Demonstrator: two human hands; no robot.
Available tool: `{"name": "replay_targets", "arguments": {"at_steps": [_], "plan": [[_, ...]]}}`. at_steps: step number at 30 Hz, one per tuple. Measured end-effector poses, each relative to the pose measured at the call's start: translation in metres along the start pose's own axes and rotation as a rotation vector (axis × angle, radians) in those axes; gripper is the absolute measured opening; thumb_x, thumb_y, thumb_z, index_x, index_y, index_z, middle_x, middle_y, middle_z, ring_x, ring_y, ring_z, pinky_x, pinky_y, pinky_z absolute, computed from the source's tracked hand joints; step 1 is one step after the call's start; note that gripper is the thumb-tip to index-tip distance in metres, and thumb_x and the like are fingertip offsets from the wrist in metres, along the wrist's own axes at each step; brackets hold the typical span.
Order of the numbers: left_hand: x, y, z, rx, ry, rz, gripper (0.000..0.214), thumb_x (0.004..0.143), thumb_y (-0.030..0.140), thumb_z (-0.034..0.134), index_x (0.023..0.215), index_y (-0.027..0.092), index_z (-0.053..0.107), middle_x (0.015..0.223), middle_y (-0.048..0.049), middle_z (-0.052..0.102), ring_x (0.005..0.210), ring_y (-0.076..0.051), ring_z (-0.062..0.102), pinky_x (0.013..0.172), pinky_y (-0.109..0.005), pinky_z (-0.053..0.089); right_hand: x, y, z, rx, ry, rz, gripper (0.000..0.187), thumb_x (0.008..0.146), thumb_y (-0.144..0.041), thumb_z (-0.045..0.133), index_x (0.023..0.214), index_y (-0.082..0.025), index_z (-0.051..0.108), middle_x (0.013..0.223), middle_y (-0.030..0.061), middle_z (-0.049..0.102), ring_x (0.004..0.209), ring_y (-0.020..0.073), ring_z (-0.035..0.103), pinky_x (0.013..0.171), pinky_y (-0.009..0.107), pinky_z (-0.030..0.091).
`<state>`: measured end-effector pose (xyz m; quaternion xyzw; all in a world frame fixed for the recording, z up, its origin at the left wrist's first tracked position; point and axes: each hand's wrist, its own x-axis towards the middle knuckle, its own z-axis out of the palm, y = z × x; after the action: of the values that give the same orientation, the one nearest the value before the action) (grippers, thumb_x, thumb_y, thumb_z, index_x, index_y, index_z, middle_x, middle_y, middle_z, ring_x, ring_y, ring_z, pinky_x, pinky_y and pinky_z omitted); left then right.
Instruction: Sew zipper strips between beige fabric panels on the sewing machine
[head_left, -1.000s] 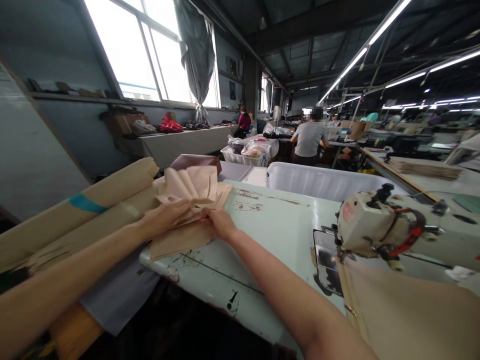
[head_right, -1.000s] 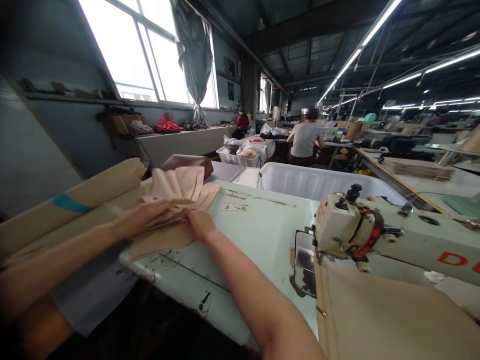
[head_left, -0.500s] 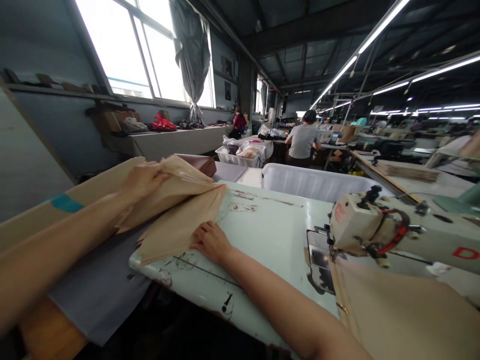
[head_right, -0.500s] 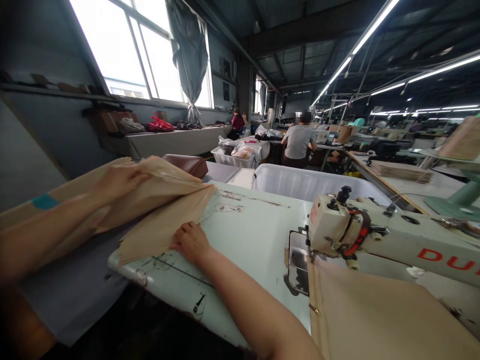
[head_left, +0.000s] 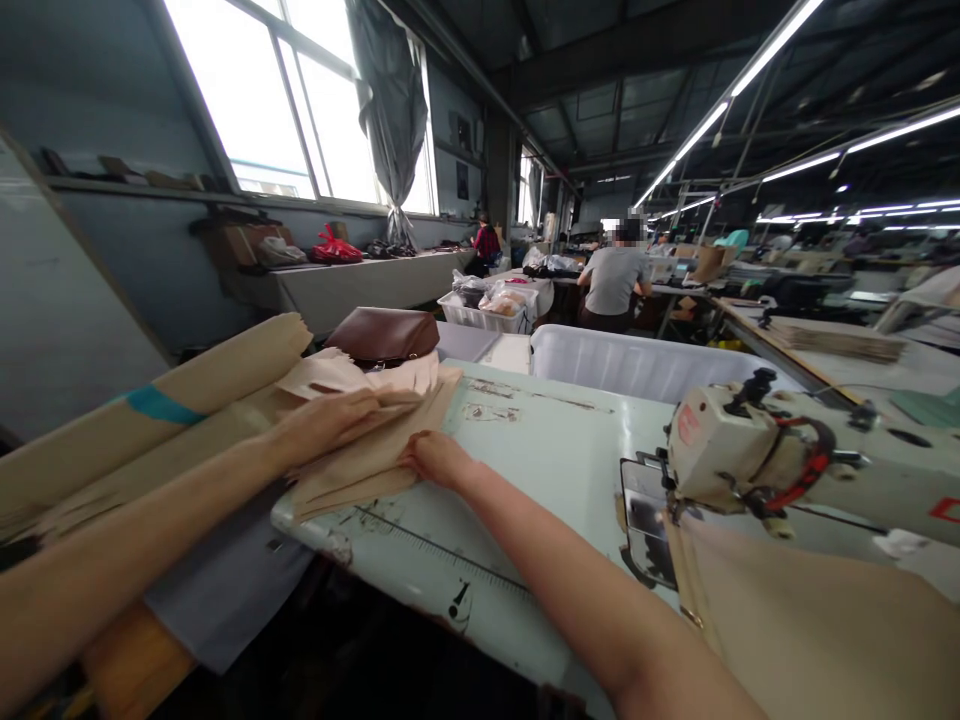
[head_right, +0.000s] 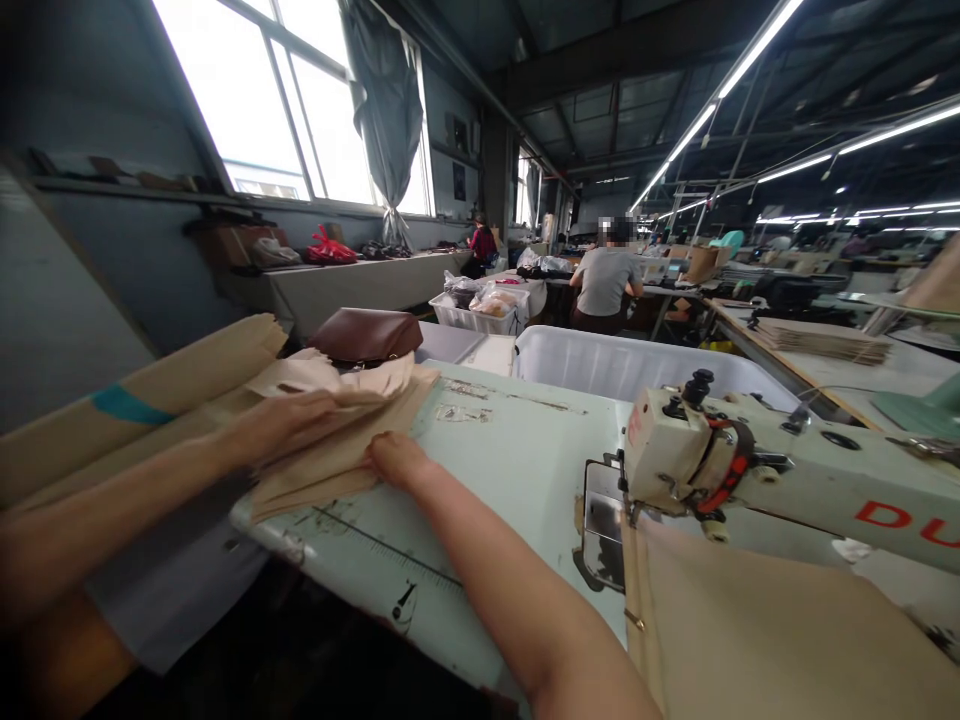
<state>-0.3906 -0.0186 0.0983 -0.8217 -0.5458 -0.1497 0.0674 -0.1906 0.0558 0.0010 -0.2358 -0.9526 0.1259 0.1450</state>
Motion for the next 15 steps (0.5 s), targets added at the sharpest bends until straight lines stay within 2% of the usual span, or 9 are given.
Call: {"name": "replay_targets", "arguments": {"at_steps": [3, 5, 7, 9, 11, 13, 15], "plan": [[-0.025, 0.009, 0.047, -0.026, -0.046, -0.028, 0.038, 0.101, 0.040, 0.038, 0.094, 0.021, 0.069, 0.091, -0.0060, 0.069, 0.086, -0.022, 0.064, 0.080, -0.031, 0.048, 0.005, -0.002, -0.003, -0.001, 0.021, 0.070, 0.020, 0.098, -0.033, 0.062, 0.101, -0.014, 0.066, 0.102, 0.0047, 0.067, 0.093, 0.0168, 0.065, 0.086, 0.037, 0.056], [-0.033, 0.011, 0.061, -0.023, -0.052, -0.061, 0.036, 0.100, 0.044, 0.042, 0.096, 0.021, 0.070, 0.093, -0.0073, 0.069, 0.085, -0.024, 0.065, 0.077, -0.032, 0.047, 0.010, -0.004, -0.004, 0.003, 0.050, 0.109, 0.022, 0.097, -0.035, 0.062, 0.099, -0.014, 0.066, 0.099, 0.0040, 0.067, 0.090, 0.0161, 0.065, 0.084, 0.036, 0.056], [-0.034, 0.010, 0.065, -0.012, -0.058, -0.080, 0.035, 0.096, 0.048, 0.050, 0.098, 0.021, 0.072, 0.094, -0.0078, 0.069, 0.084, -0.024, 0.065, 0.075, -0.033, 0.046, 0.014, -0.008, -0.007, 0.008, 0.092, 0.133, 0.022, 0.097, -0.036, 0.063, 0.096, -0.014, 0.066, 0.094, 0.0032, 0.067, 0.087, 0.0157, 0.065, 0.082, 0.035, 0.055], [-0.030, 0.006, 0.059, 0.003, -0.054, -0.090, 0.036, 0.096, 0.048, 0.050, 0.093, 0.020, 0.072, 0.090, -0.0073, 0.069, 0.082, -0.024, 0.064, 0.075, -0.033, 0.046, 0.016, -0.013, -0.009, 0.005, 0.167, 0.146, 0.019, 0.097, -0.033, 0.063, 0.096, -0.014, 0.066, 0.098, 0.0057, 0.066, 0.094, 0.0178, 0.064, 0.086, 0.035, 0.053], [-0.020, -0.002, 0.045, 0.025, -0.025, -0.113, 0.039, 0.098, 0.046, 0.046, 0.087, 0.018, 0.070, 0.087, -0.0069, 0.068, 0.081, -0.023, 0.063, 0.074, -0.032, 0.045, 0.012, -0.020, -0.009, -0.015, 0.258, 0.140, 0.018, 0.096, -0.030, 0.063, 0.105, -0.015, 0.065, 0.114, 0.0112, 0.063, 0.111, 0.0222, 0.058, 0.095, 0.038, 0.049], [-0.007, -0.015, 0.023, 0.060, 0.031, -0.147, 0.039, 0.096, 0.047, 0.048, 0.085, 0.016, 0.067, 0.088, -0.0074, 0.068, 0.082, -0.023, 0.062, 0.076, -0.032, 0.045, 0.005, -0.026, -0.006, -0.040, 0.301, 0.098, 0.030, 0.091, -0.030, 0.070, 0.116, -0.015, 0.061, 0.127, 0.0142, 0.056, 0.122, 0.0255, 0.049, 0.102, 0.041, 0.044], [0.009, -0.033, -0.006, 0.101, 0.081, -0.173, 0.039, 0.094, 0.049, 0.051, 0.082, 0.014, 0.065, 0.089, -0.0077, 0.068, 0.084, -0.023, 0.060, 0.080, -0.032, 0.045, -0.003, -0.029, 0.001, -0.054, 0.262, 0.027, 0.038, 0.083, -0.030, 0.079, 0.114, -0.016, 0.061, 0.123, 0.0115, 0.059, 0.119, 0.0251, 0.051, 0.101, 0.038, 0.044]]}}
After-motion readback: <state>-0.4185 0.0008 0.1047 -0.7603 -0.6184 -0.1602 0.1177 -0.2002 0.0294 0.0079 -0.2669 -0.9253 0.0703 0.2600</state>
